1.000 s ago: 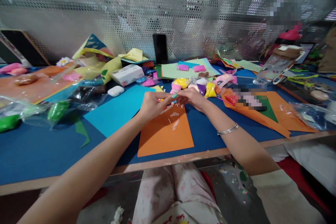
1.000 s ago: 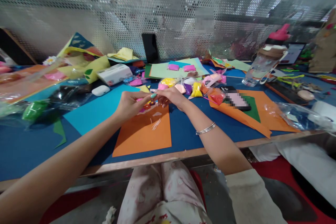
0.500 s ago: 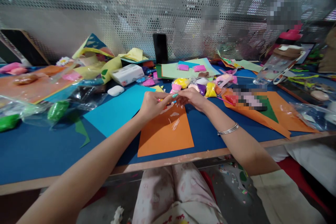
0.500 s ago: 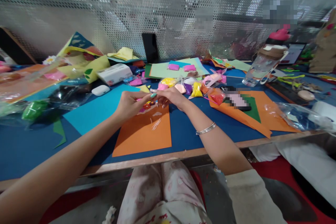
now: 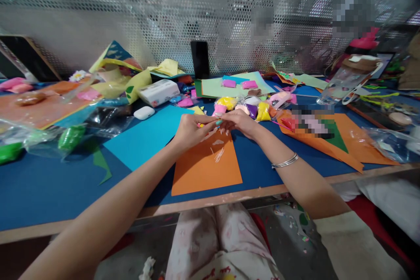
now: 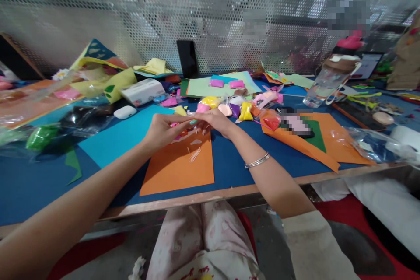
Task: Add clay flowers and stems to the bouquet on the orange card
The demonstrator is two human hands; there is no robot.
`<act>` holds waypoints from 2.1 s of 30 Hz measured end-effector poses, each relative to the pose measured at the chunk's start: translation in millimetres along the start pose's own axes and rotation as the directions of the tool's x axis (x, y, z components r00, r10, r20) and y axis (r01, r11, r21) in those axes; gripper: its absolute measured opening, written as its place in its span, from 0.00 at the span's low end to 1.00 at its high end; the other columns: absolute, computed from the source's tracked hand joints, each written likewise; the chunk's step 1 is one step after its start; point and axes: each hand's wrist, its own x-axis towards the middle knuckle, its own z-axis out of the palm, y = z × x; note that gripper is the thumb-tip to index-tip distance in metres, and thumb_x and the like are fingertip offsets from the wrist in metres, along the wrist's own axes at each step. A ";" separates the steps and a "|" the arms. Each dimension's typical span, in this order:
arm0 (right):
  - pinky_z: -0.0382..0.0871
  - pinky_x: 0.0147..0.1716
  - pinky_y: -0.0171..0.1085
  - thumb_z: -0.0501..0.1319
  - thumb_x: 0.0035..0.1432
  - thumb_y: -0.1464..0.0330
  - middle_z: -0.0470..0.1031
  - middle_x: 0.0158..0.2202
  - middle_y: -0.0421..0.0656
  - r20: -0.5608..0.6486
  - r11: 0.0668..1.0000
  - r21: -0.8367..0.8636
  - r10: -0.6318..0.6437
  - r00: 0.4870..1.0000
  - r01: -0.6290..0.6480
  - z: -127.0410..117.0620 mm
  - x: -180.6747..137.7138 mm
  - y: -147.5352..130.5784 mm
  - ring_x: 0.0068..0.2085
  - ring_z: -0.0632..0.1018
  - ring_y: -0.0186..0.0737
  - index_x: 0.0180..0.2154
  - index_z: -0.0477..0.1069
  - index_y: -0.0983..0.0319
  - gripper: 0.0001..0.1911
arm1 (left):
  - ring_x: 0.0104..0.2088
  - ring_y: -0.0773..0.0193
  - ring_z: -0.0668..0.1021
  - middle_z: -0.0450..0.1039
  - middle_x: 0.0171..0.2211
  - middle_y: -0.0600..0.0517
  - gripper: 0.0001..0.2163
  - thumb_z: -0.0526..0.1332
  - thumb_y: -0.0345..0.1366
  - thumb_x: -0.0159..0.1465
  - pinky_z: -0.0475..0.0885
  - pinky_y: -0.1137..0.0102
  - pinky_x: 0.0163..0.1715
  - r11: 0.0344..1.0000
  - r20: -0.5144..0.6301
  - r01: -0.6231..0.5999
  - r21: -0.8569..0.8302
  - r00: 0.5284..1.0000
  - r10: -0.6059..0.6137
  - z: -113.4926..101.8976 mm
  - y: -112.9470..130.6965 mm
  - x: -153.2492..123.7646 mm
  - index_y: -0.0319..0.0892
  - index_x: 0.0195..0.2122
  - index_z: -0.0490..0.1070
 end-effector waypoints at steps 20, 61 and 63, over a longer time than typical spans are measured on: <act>0.66 0.21 0.30 0.68 0.53 0.54 0.75 0.19 0.42 0.025 0.998 -0.049 0.042 0.999 -0.041 0.7 2.3 2.1 0.20 0.73 0.31 0.23 0.75 0.66 0.21 | 0.31 0.57 0.82 0.82 0.32 0.48 0.14 0.60 0.42 0.57 0.72 0.73 0.27 0.999 0.032 -0.031 0.037 0.999 0.029 0.6 -2.7 1.6 0.41 0.32 0.84; 0.68 0.21 0.28 0.59 0.66 0.65 0.71 0.14 0.39 0.066 0.977 -0.201 0.091 0.994 -0.076 6.1 0.1 0.2 0.18 0.72 0.31 0.33 0.79 0.67 0.15 | 0.22 0.69 0.70 0.75 0.21 0.50 0.11 0.58 0.33 0.60 0.61 0.73 0.24 0.924 0.268 -0.203 0.324 0.956 0.116 -4.4 -8.1 0.9 0.38 0.25 0.79; 0.67 0.20 0.28 0.58 0.67 0.66 0.72 0.14 0.39 0.070 0.976 -0.203 0.096 0.993 -0.080 6.4 0.1 0.0 0.18 0.73 0.31 0.33 0.79 0.67 0.14 | 0.22 0.69 0.70 0.75 0.21 0.50 0.11 0.58 0.34 0.60 0.60 0.73 0.24 0.914 0.270 -0.214 0.346 0.955 0.122 -4.1 -9.4 0.9 0.39 0.25 0.78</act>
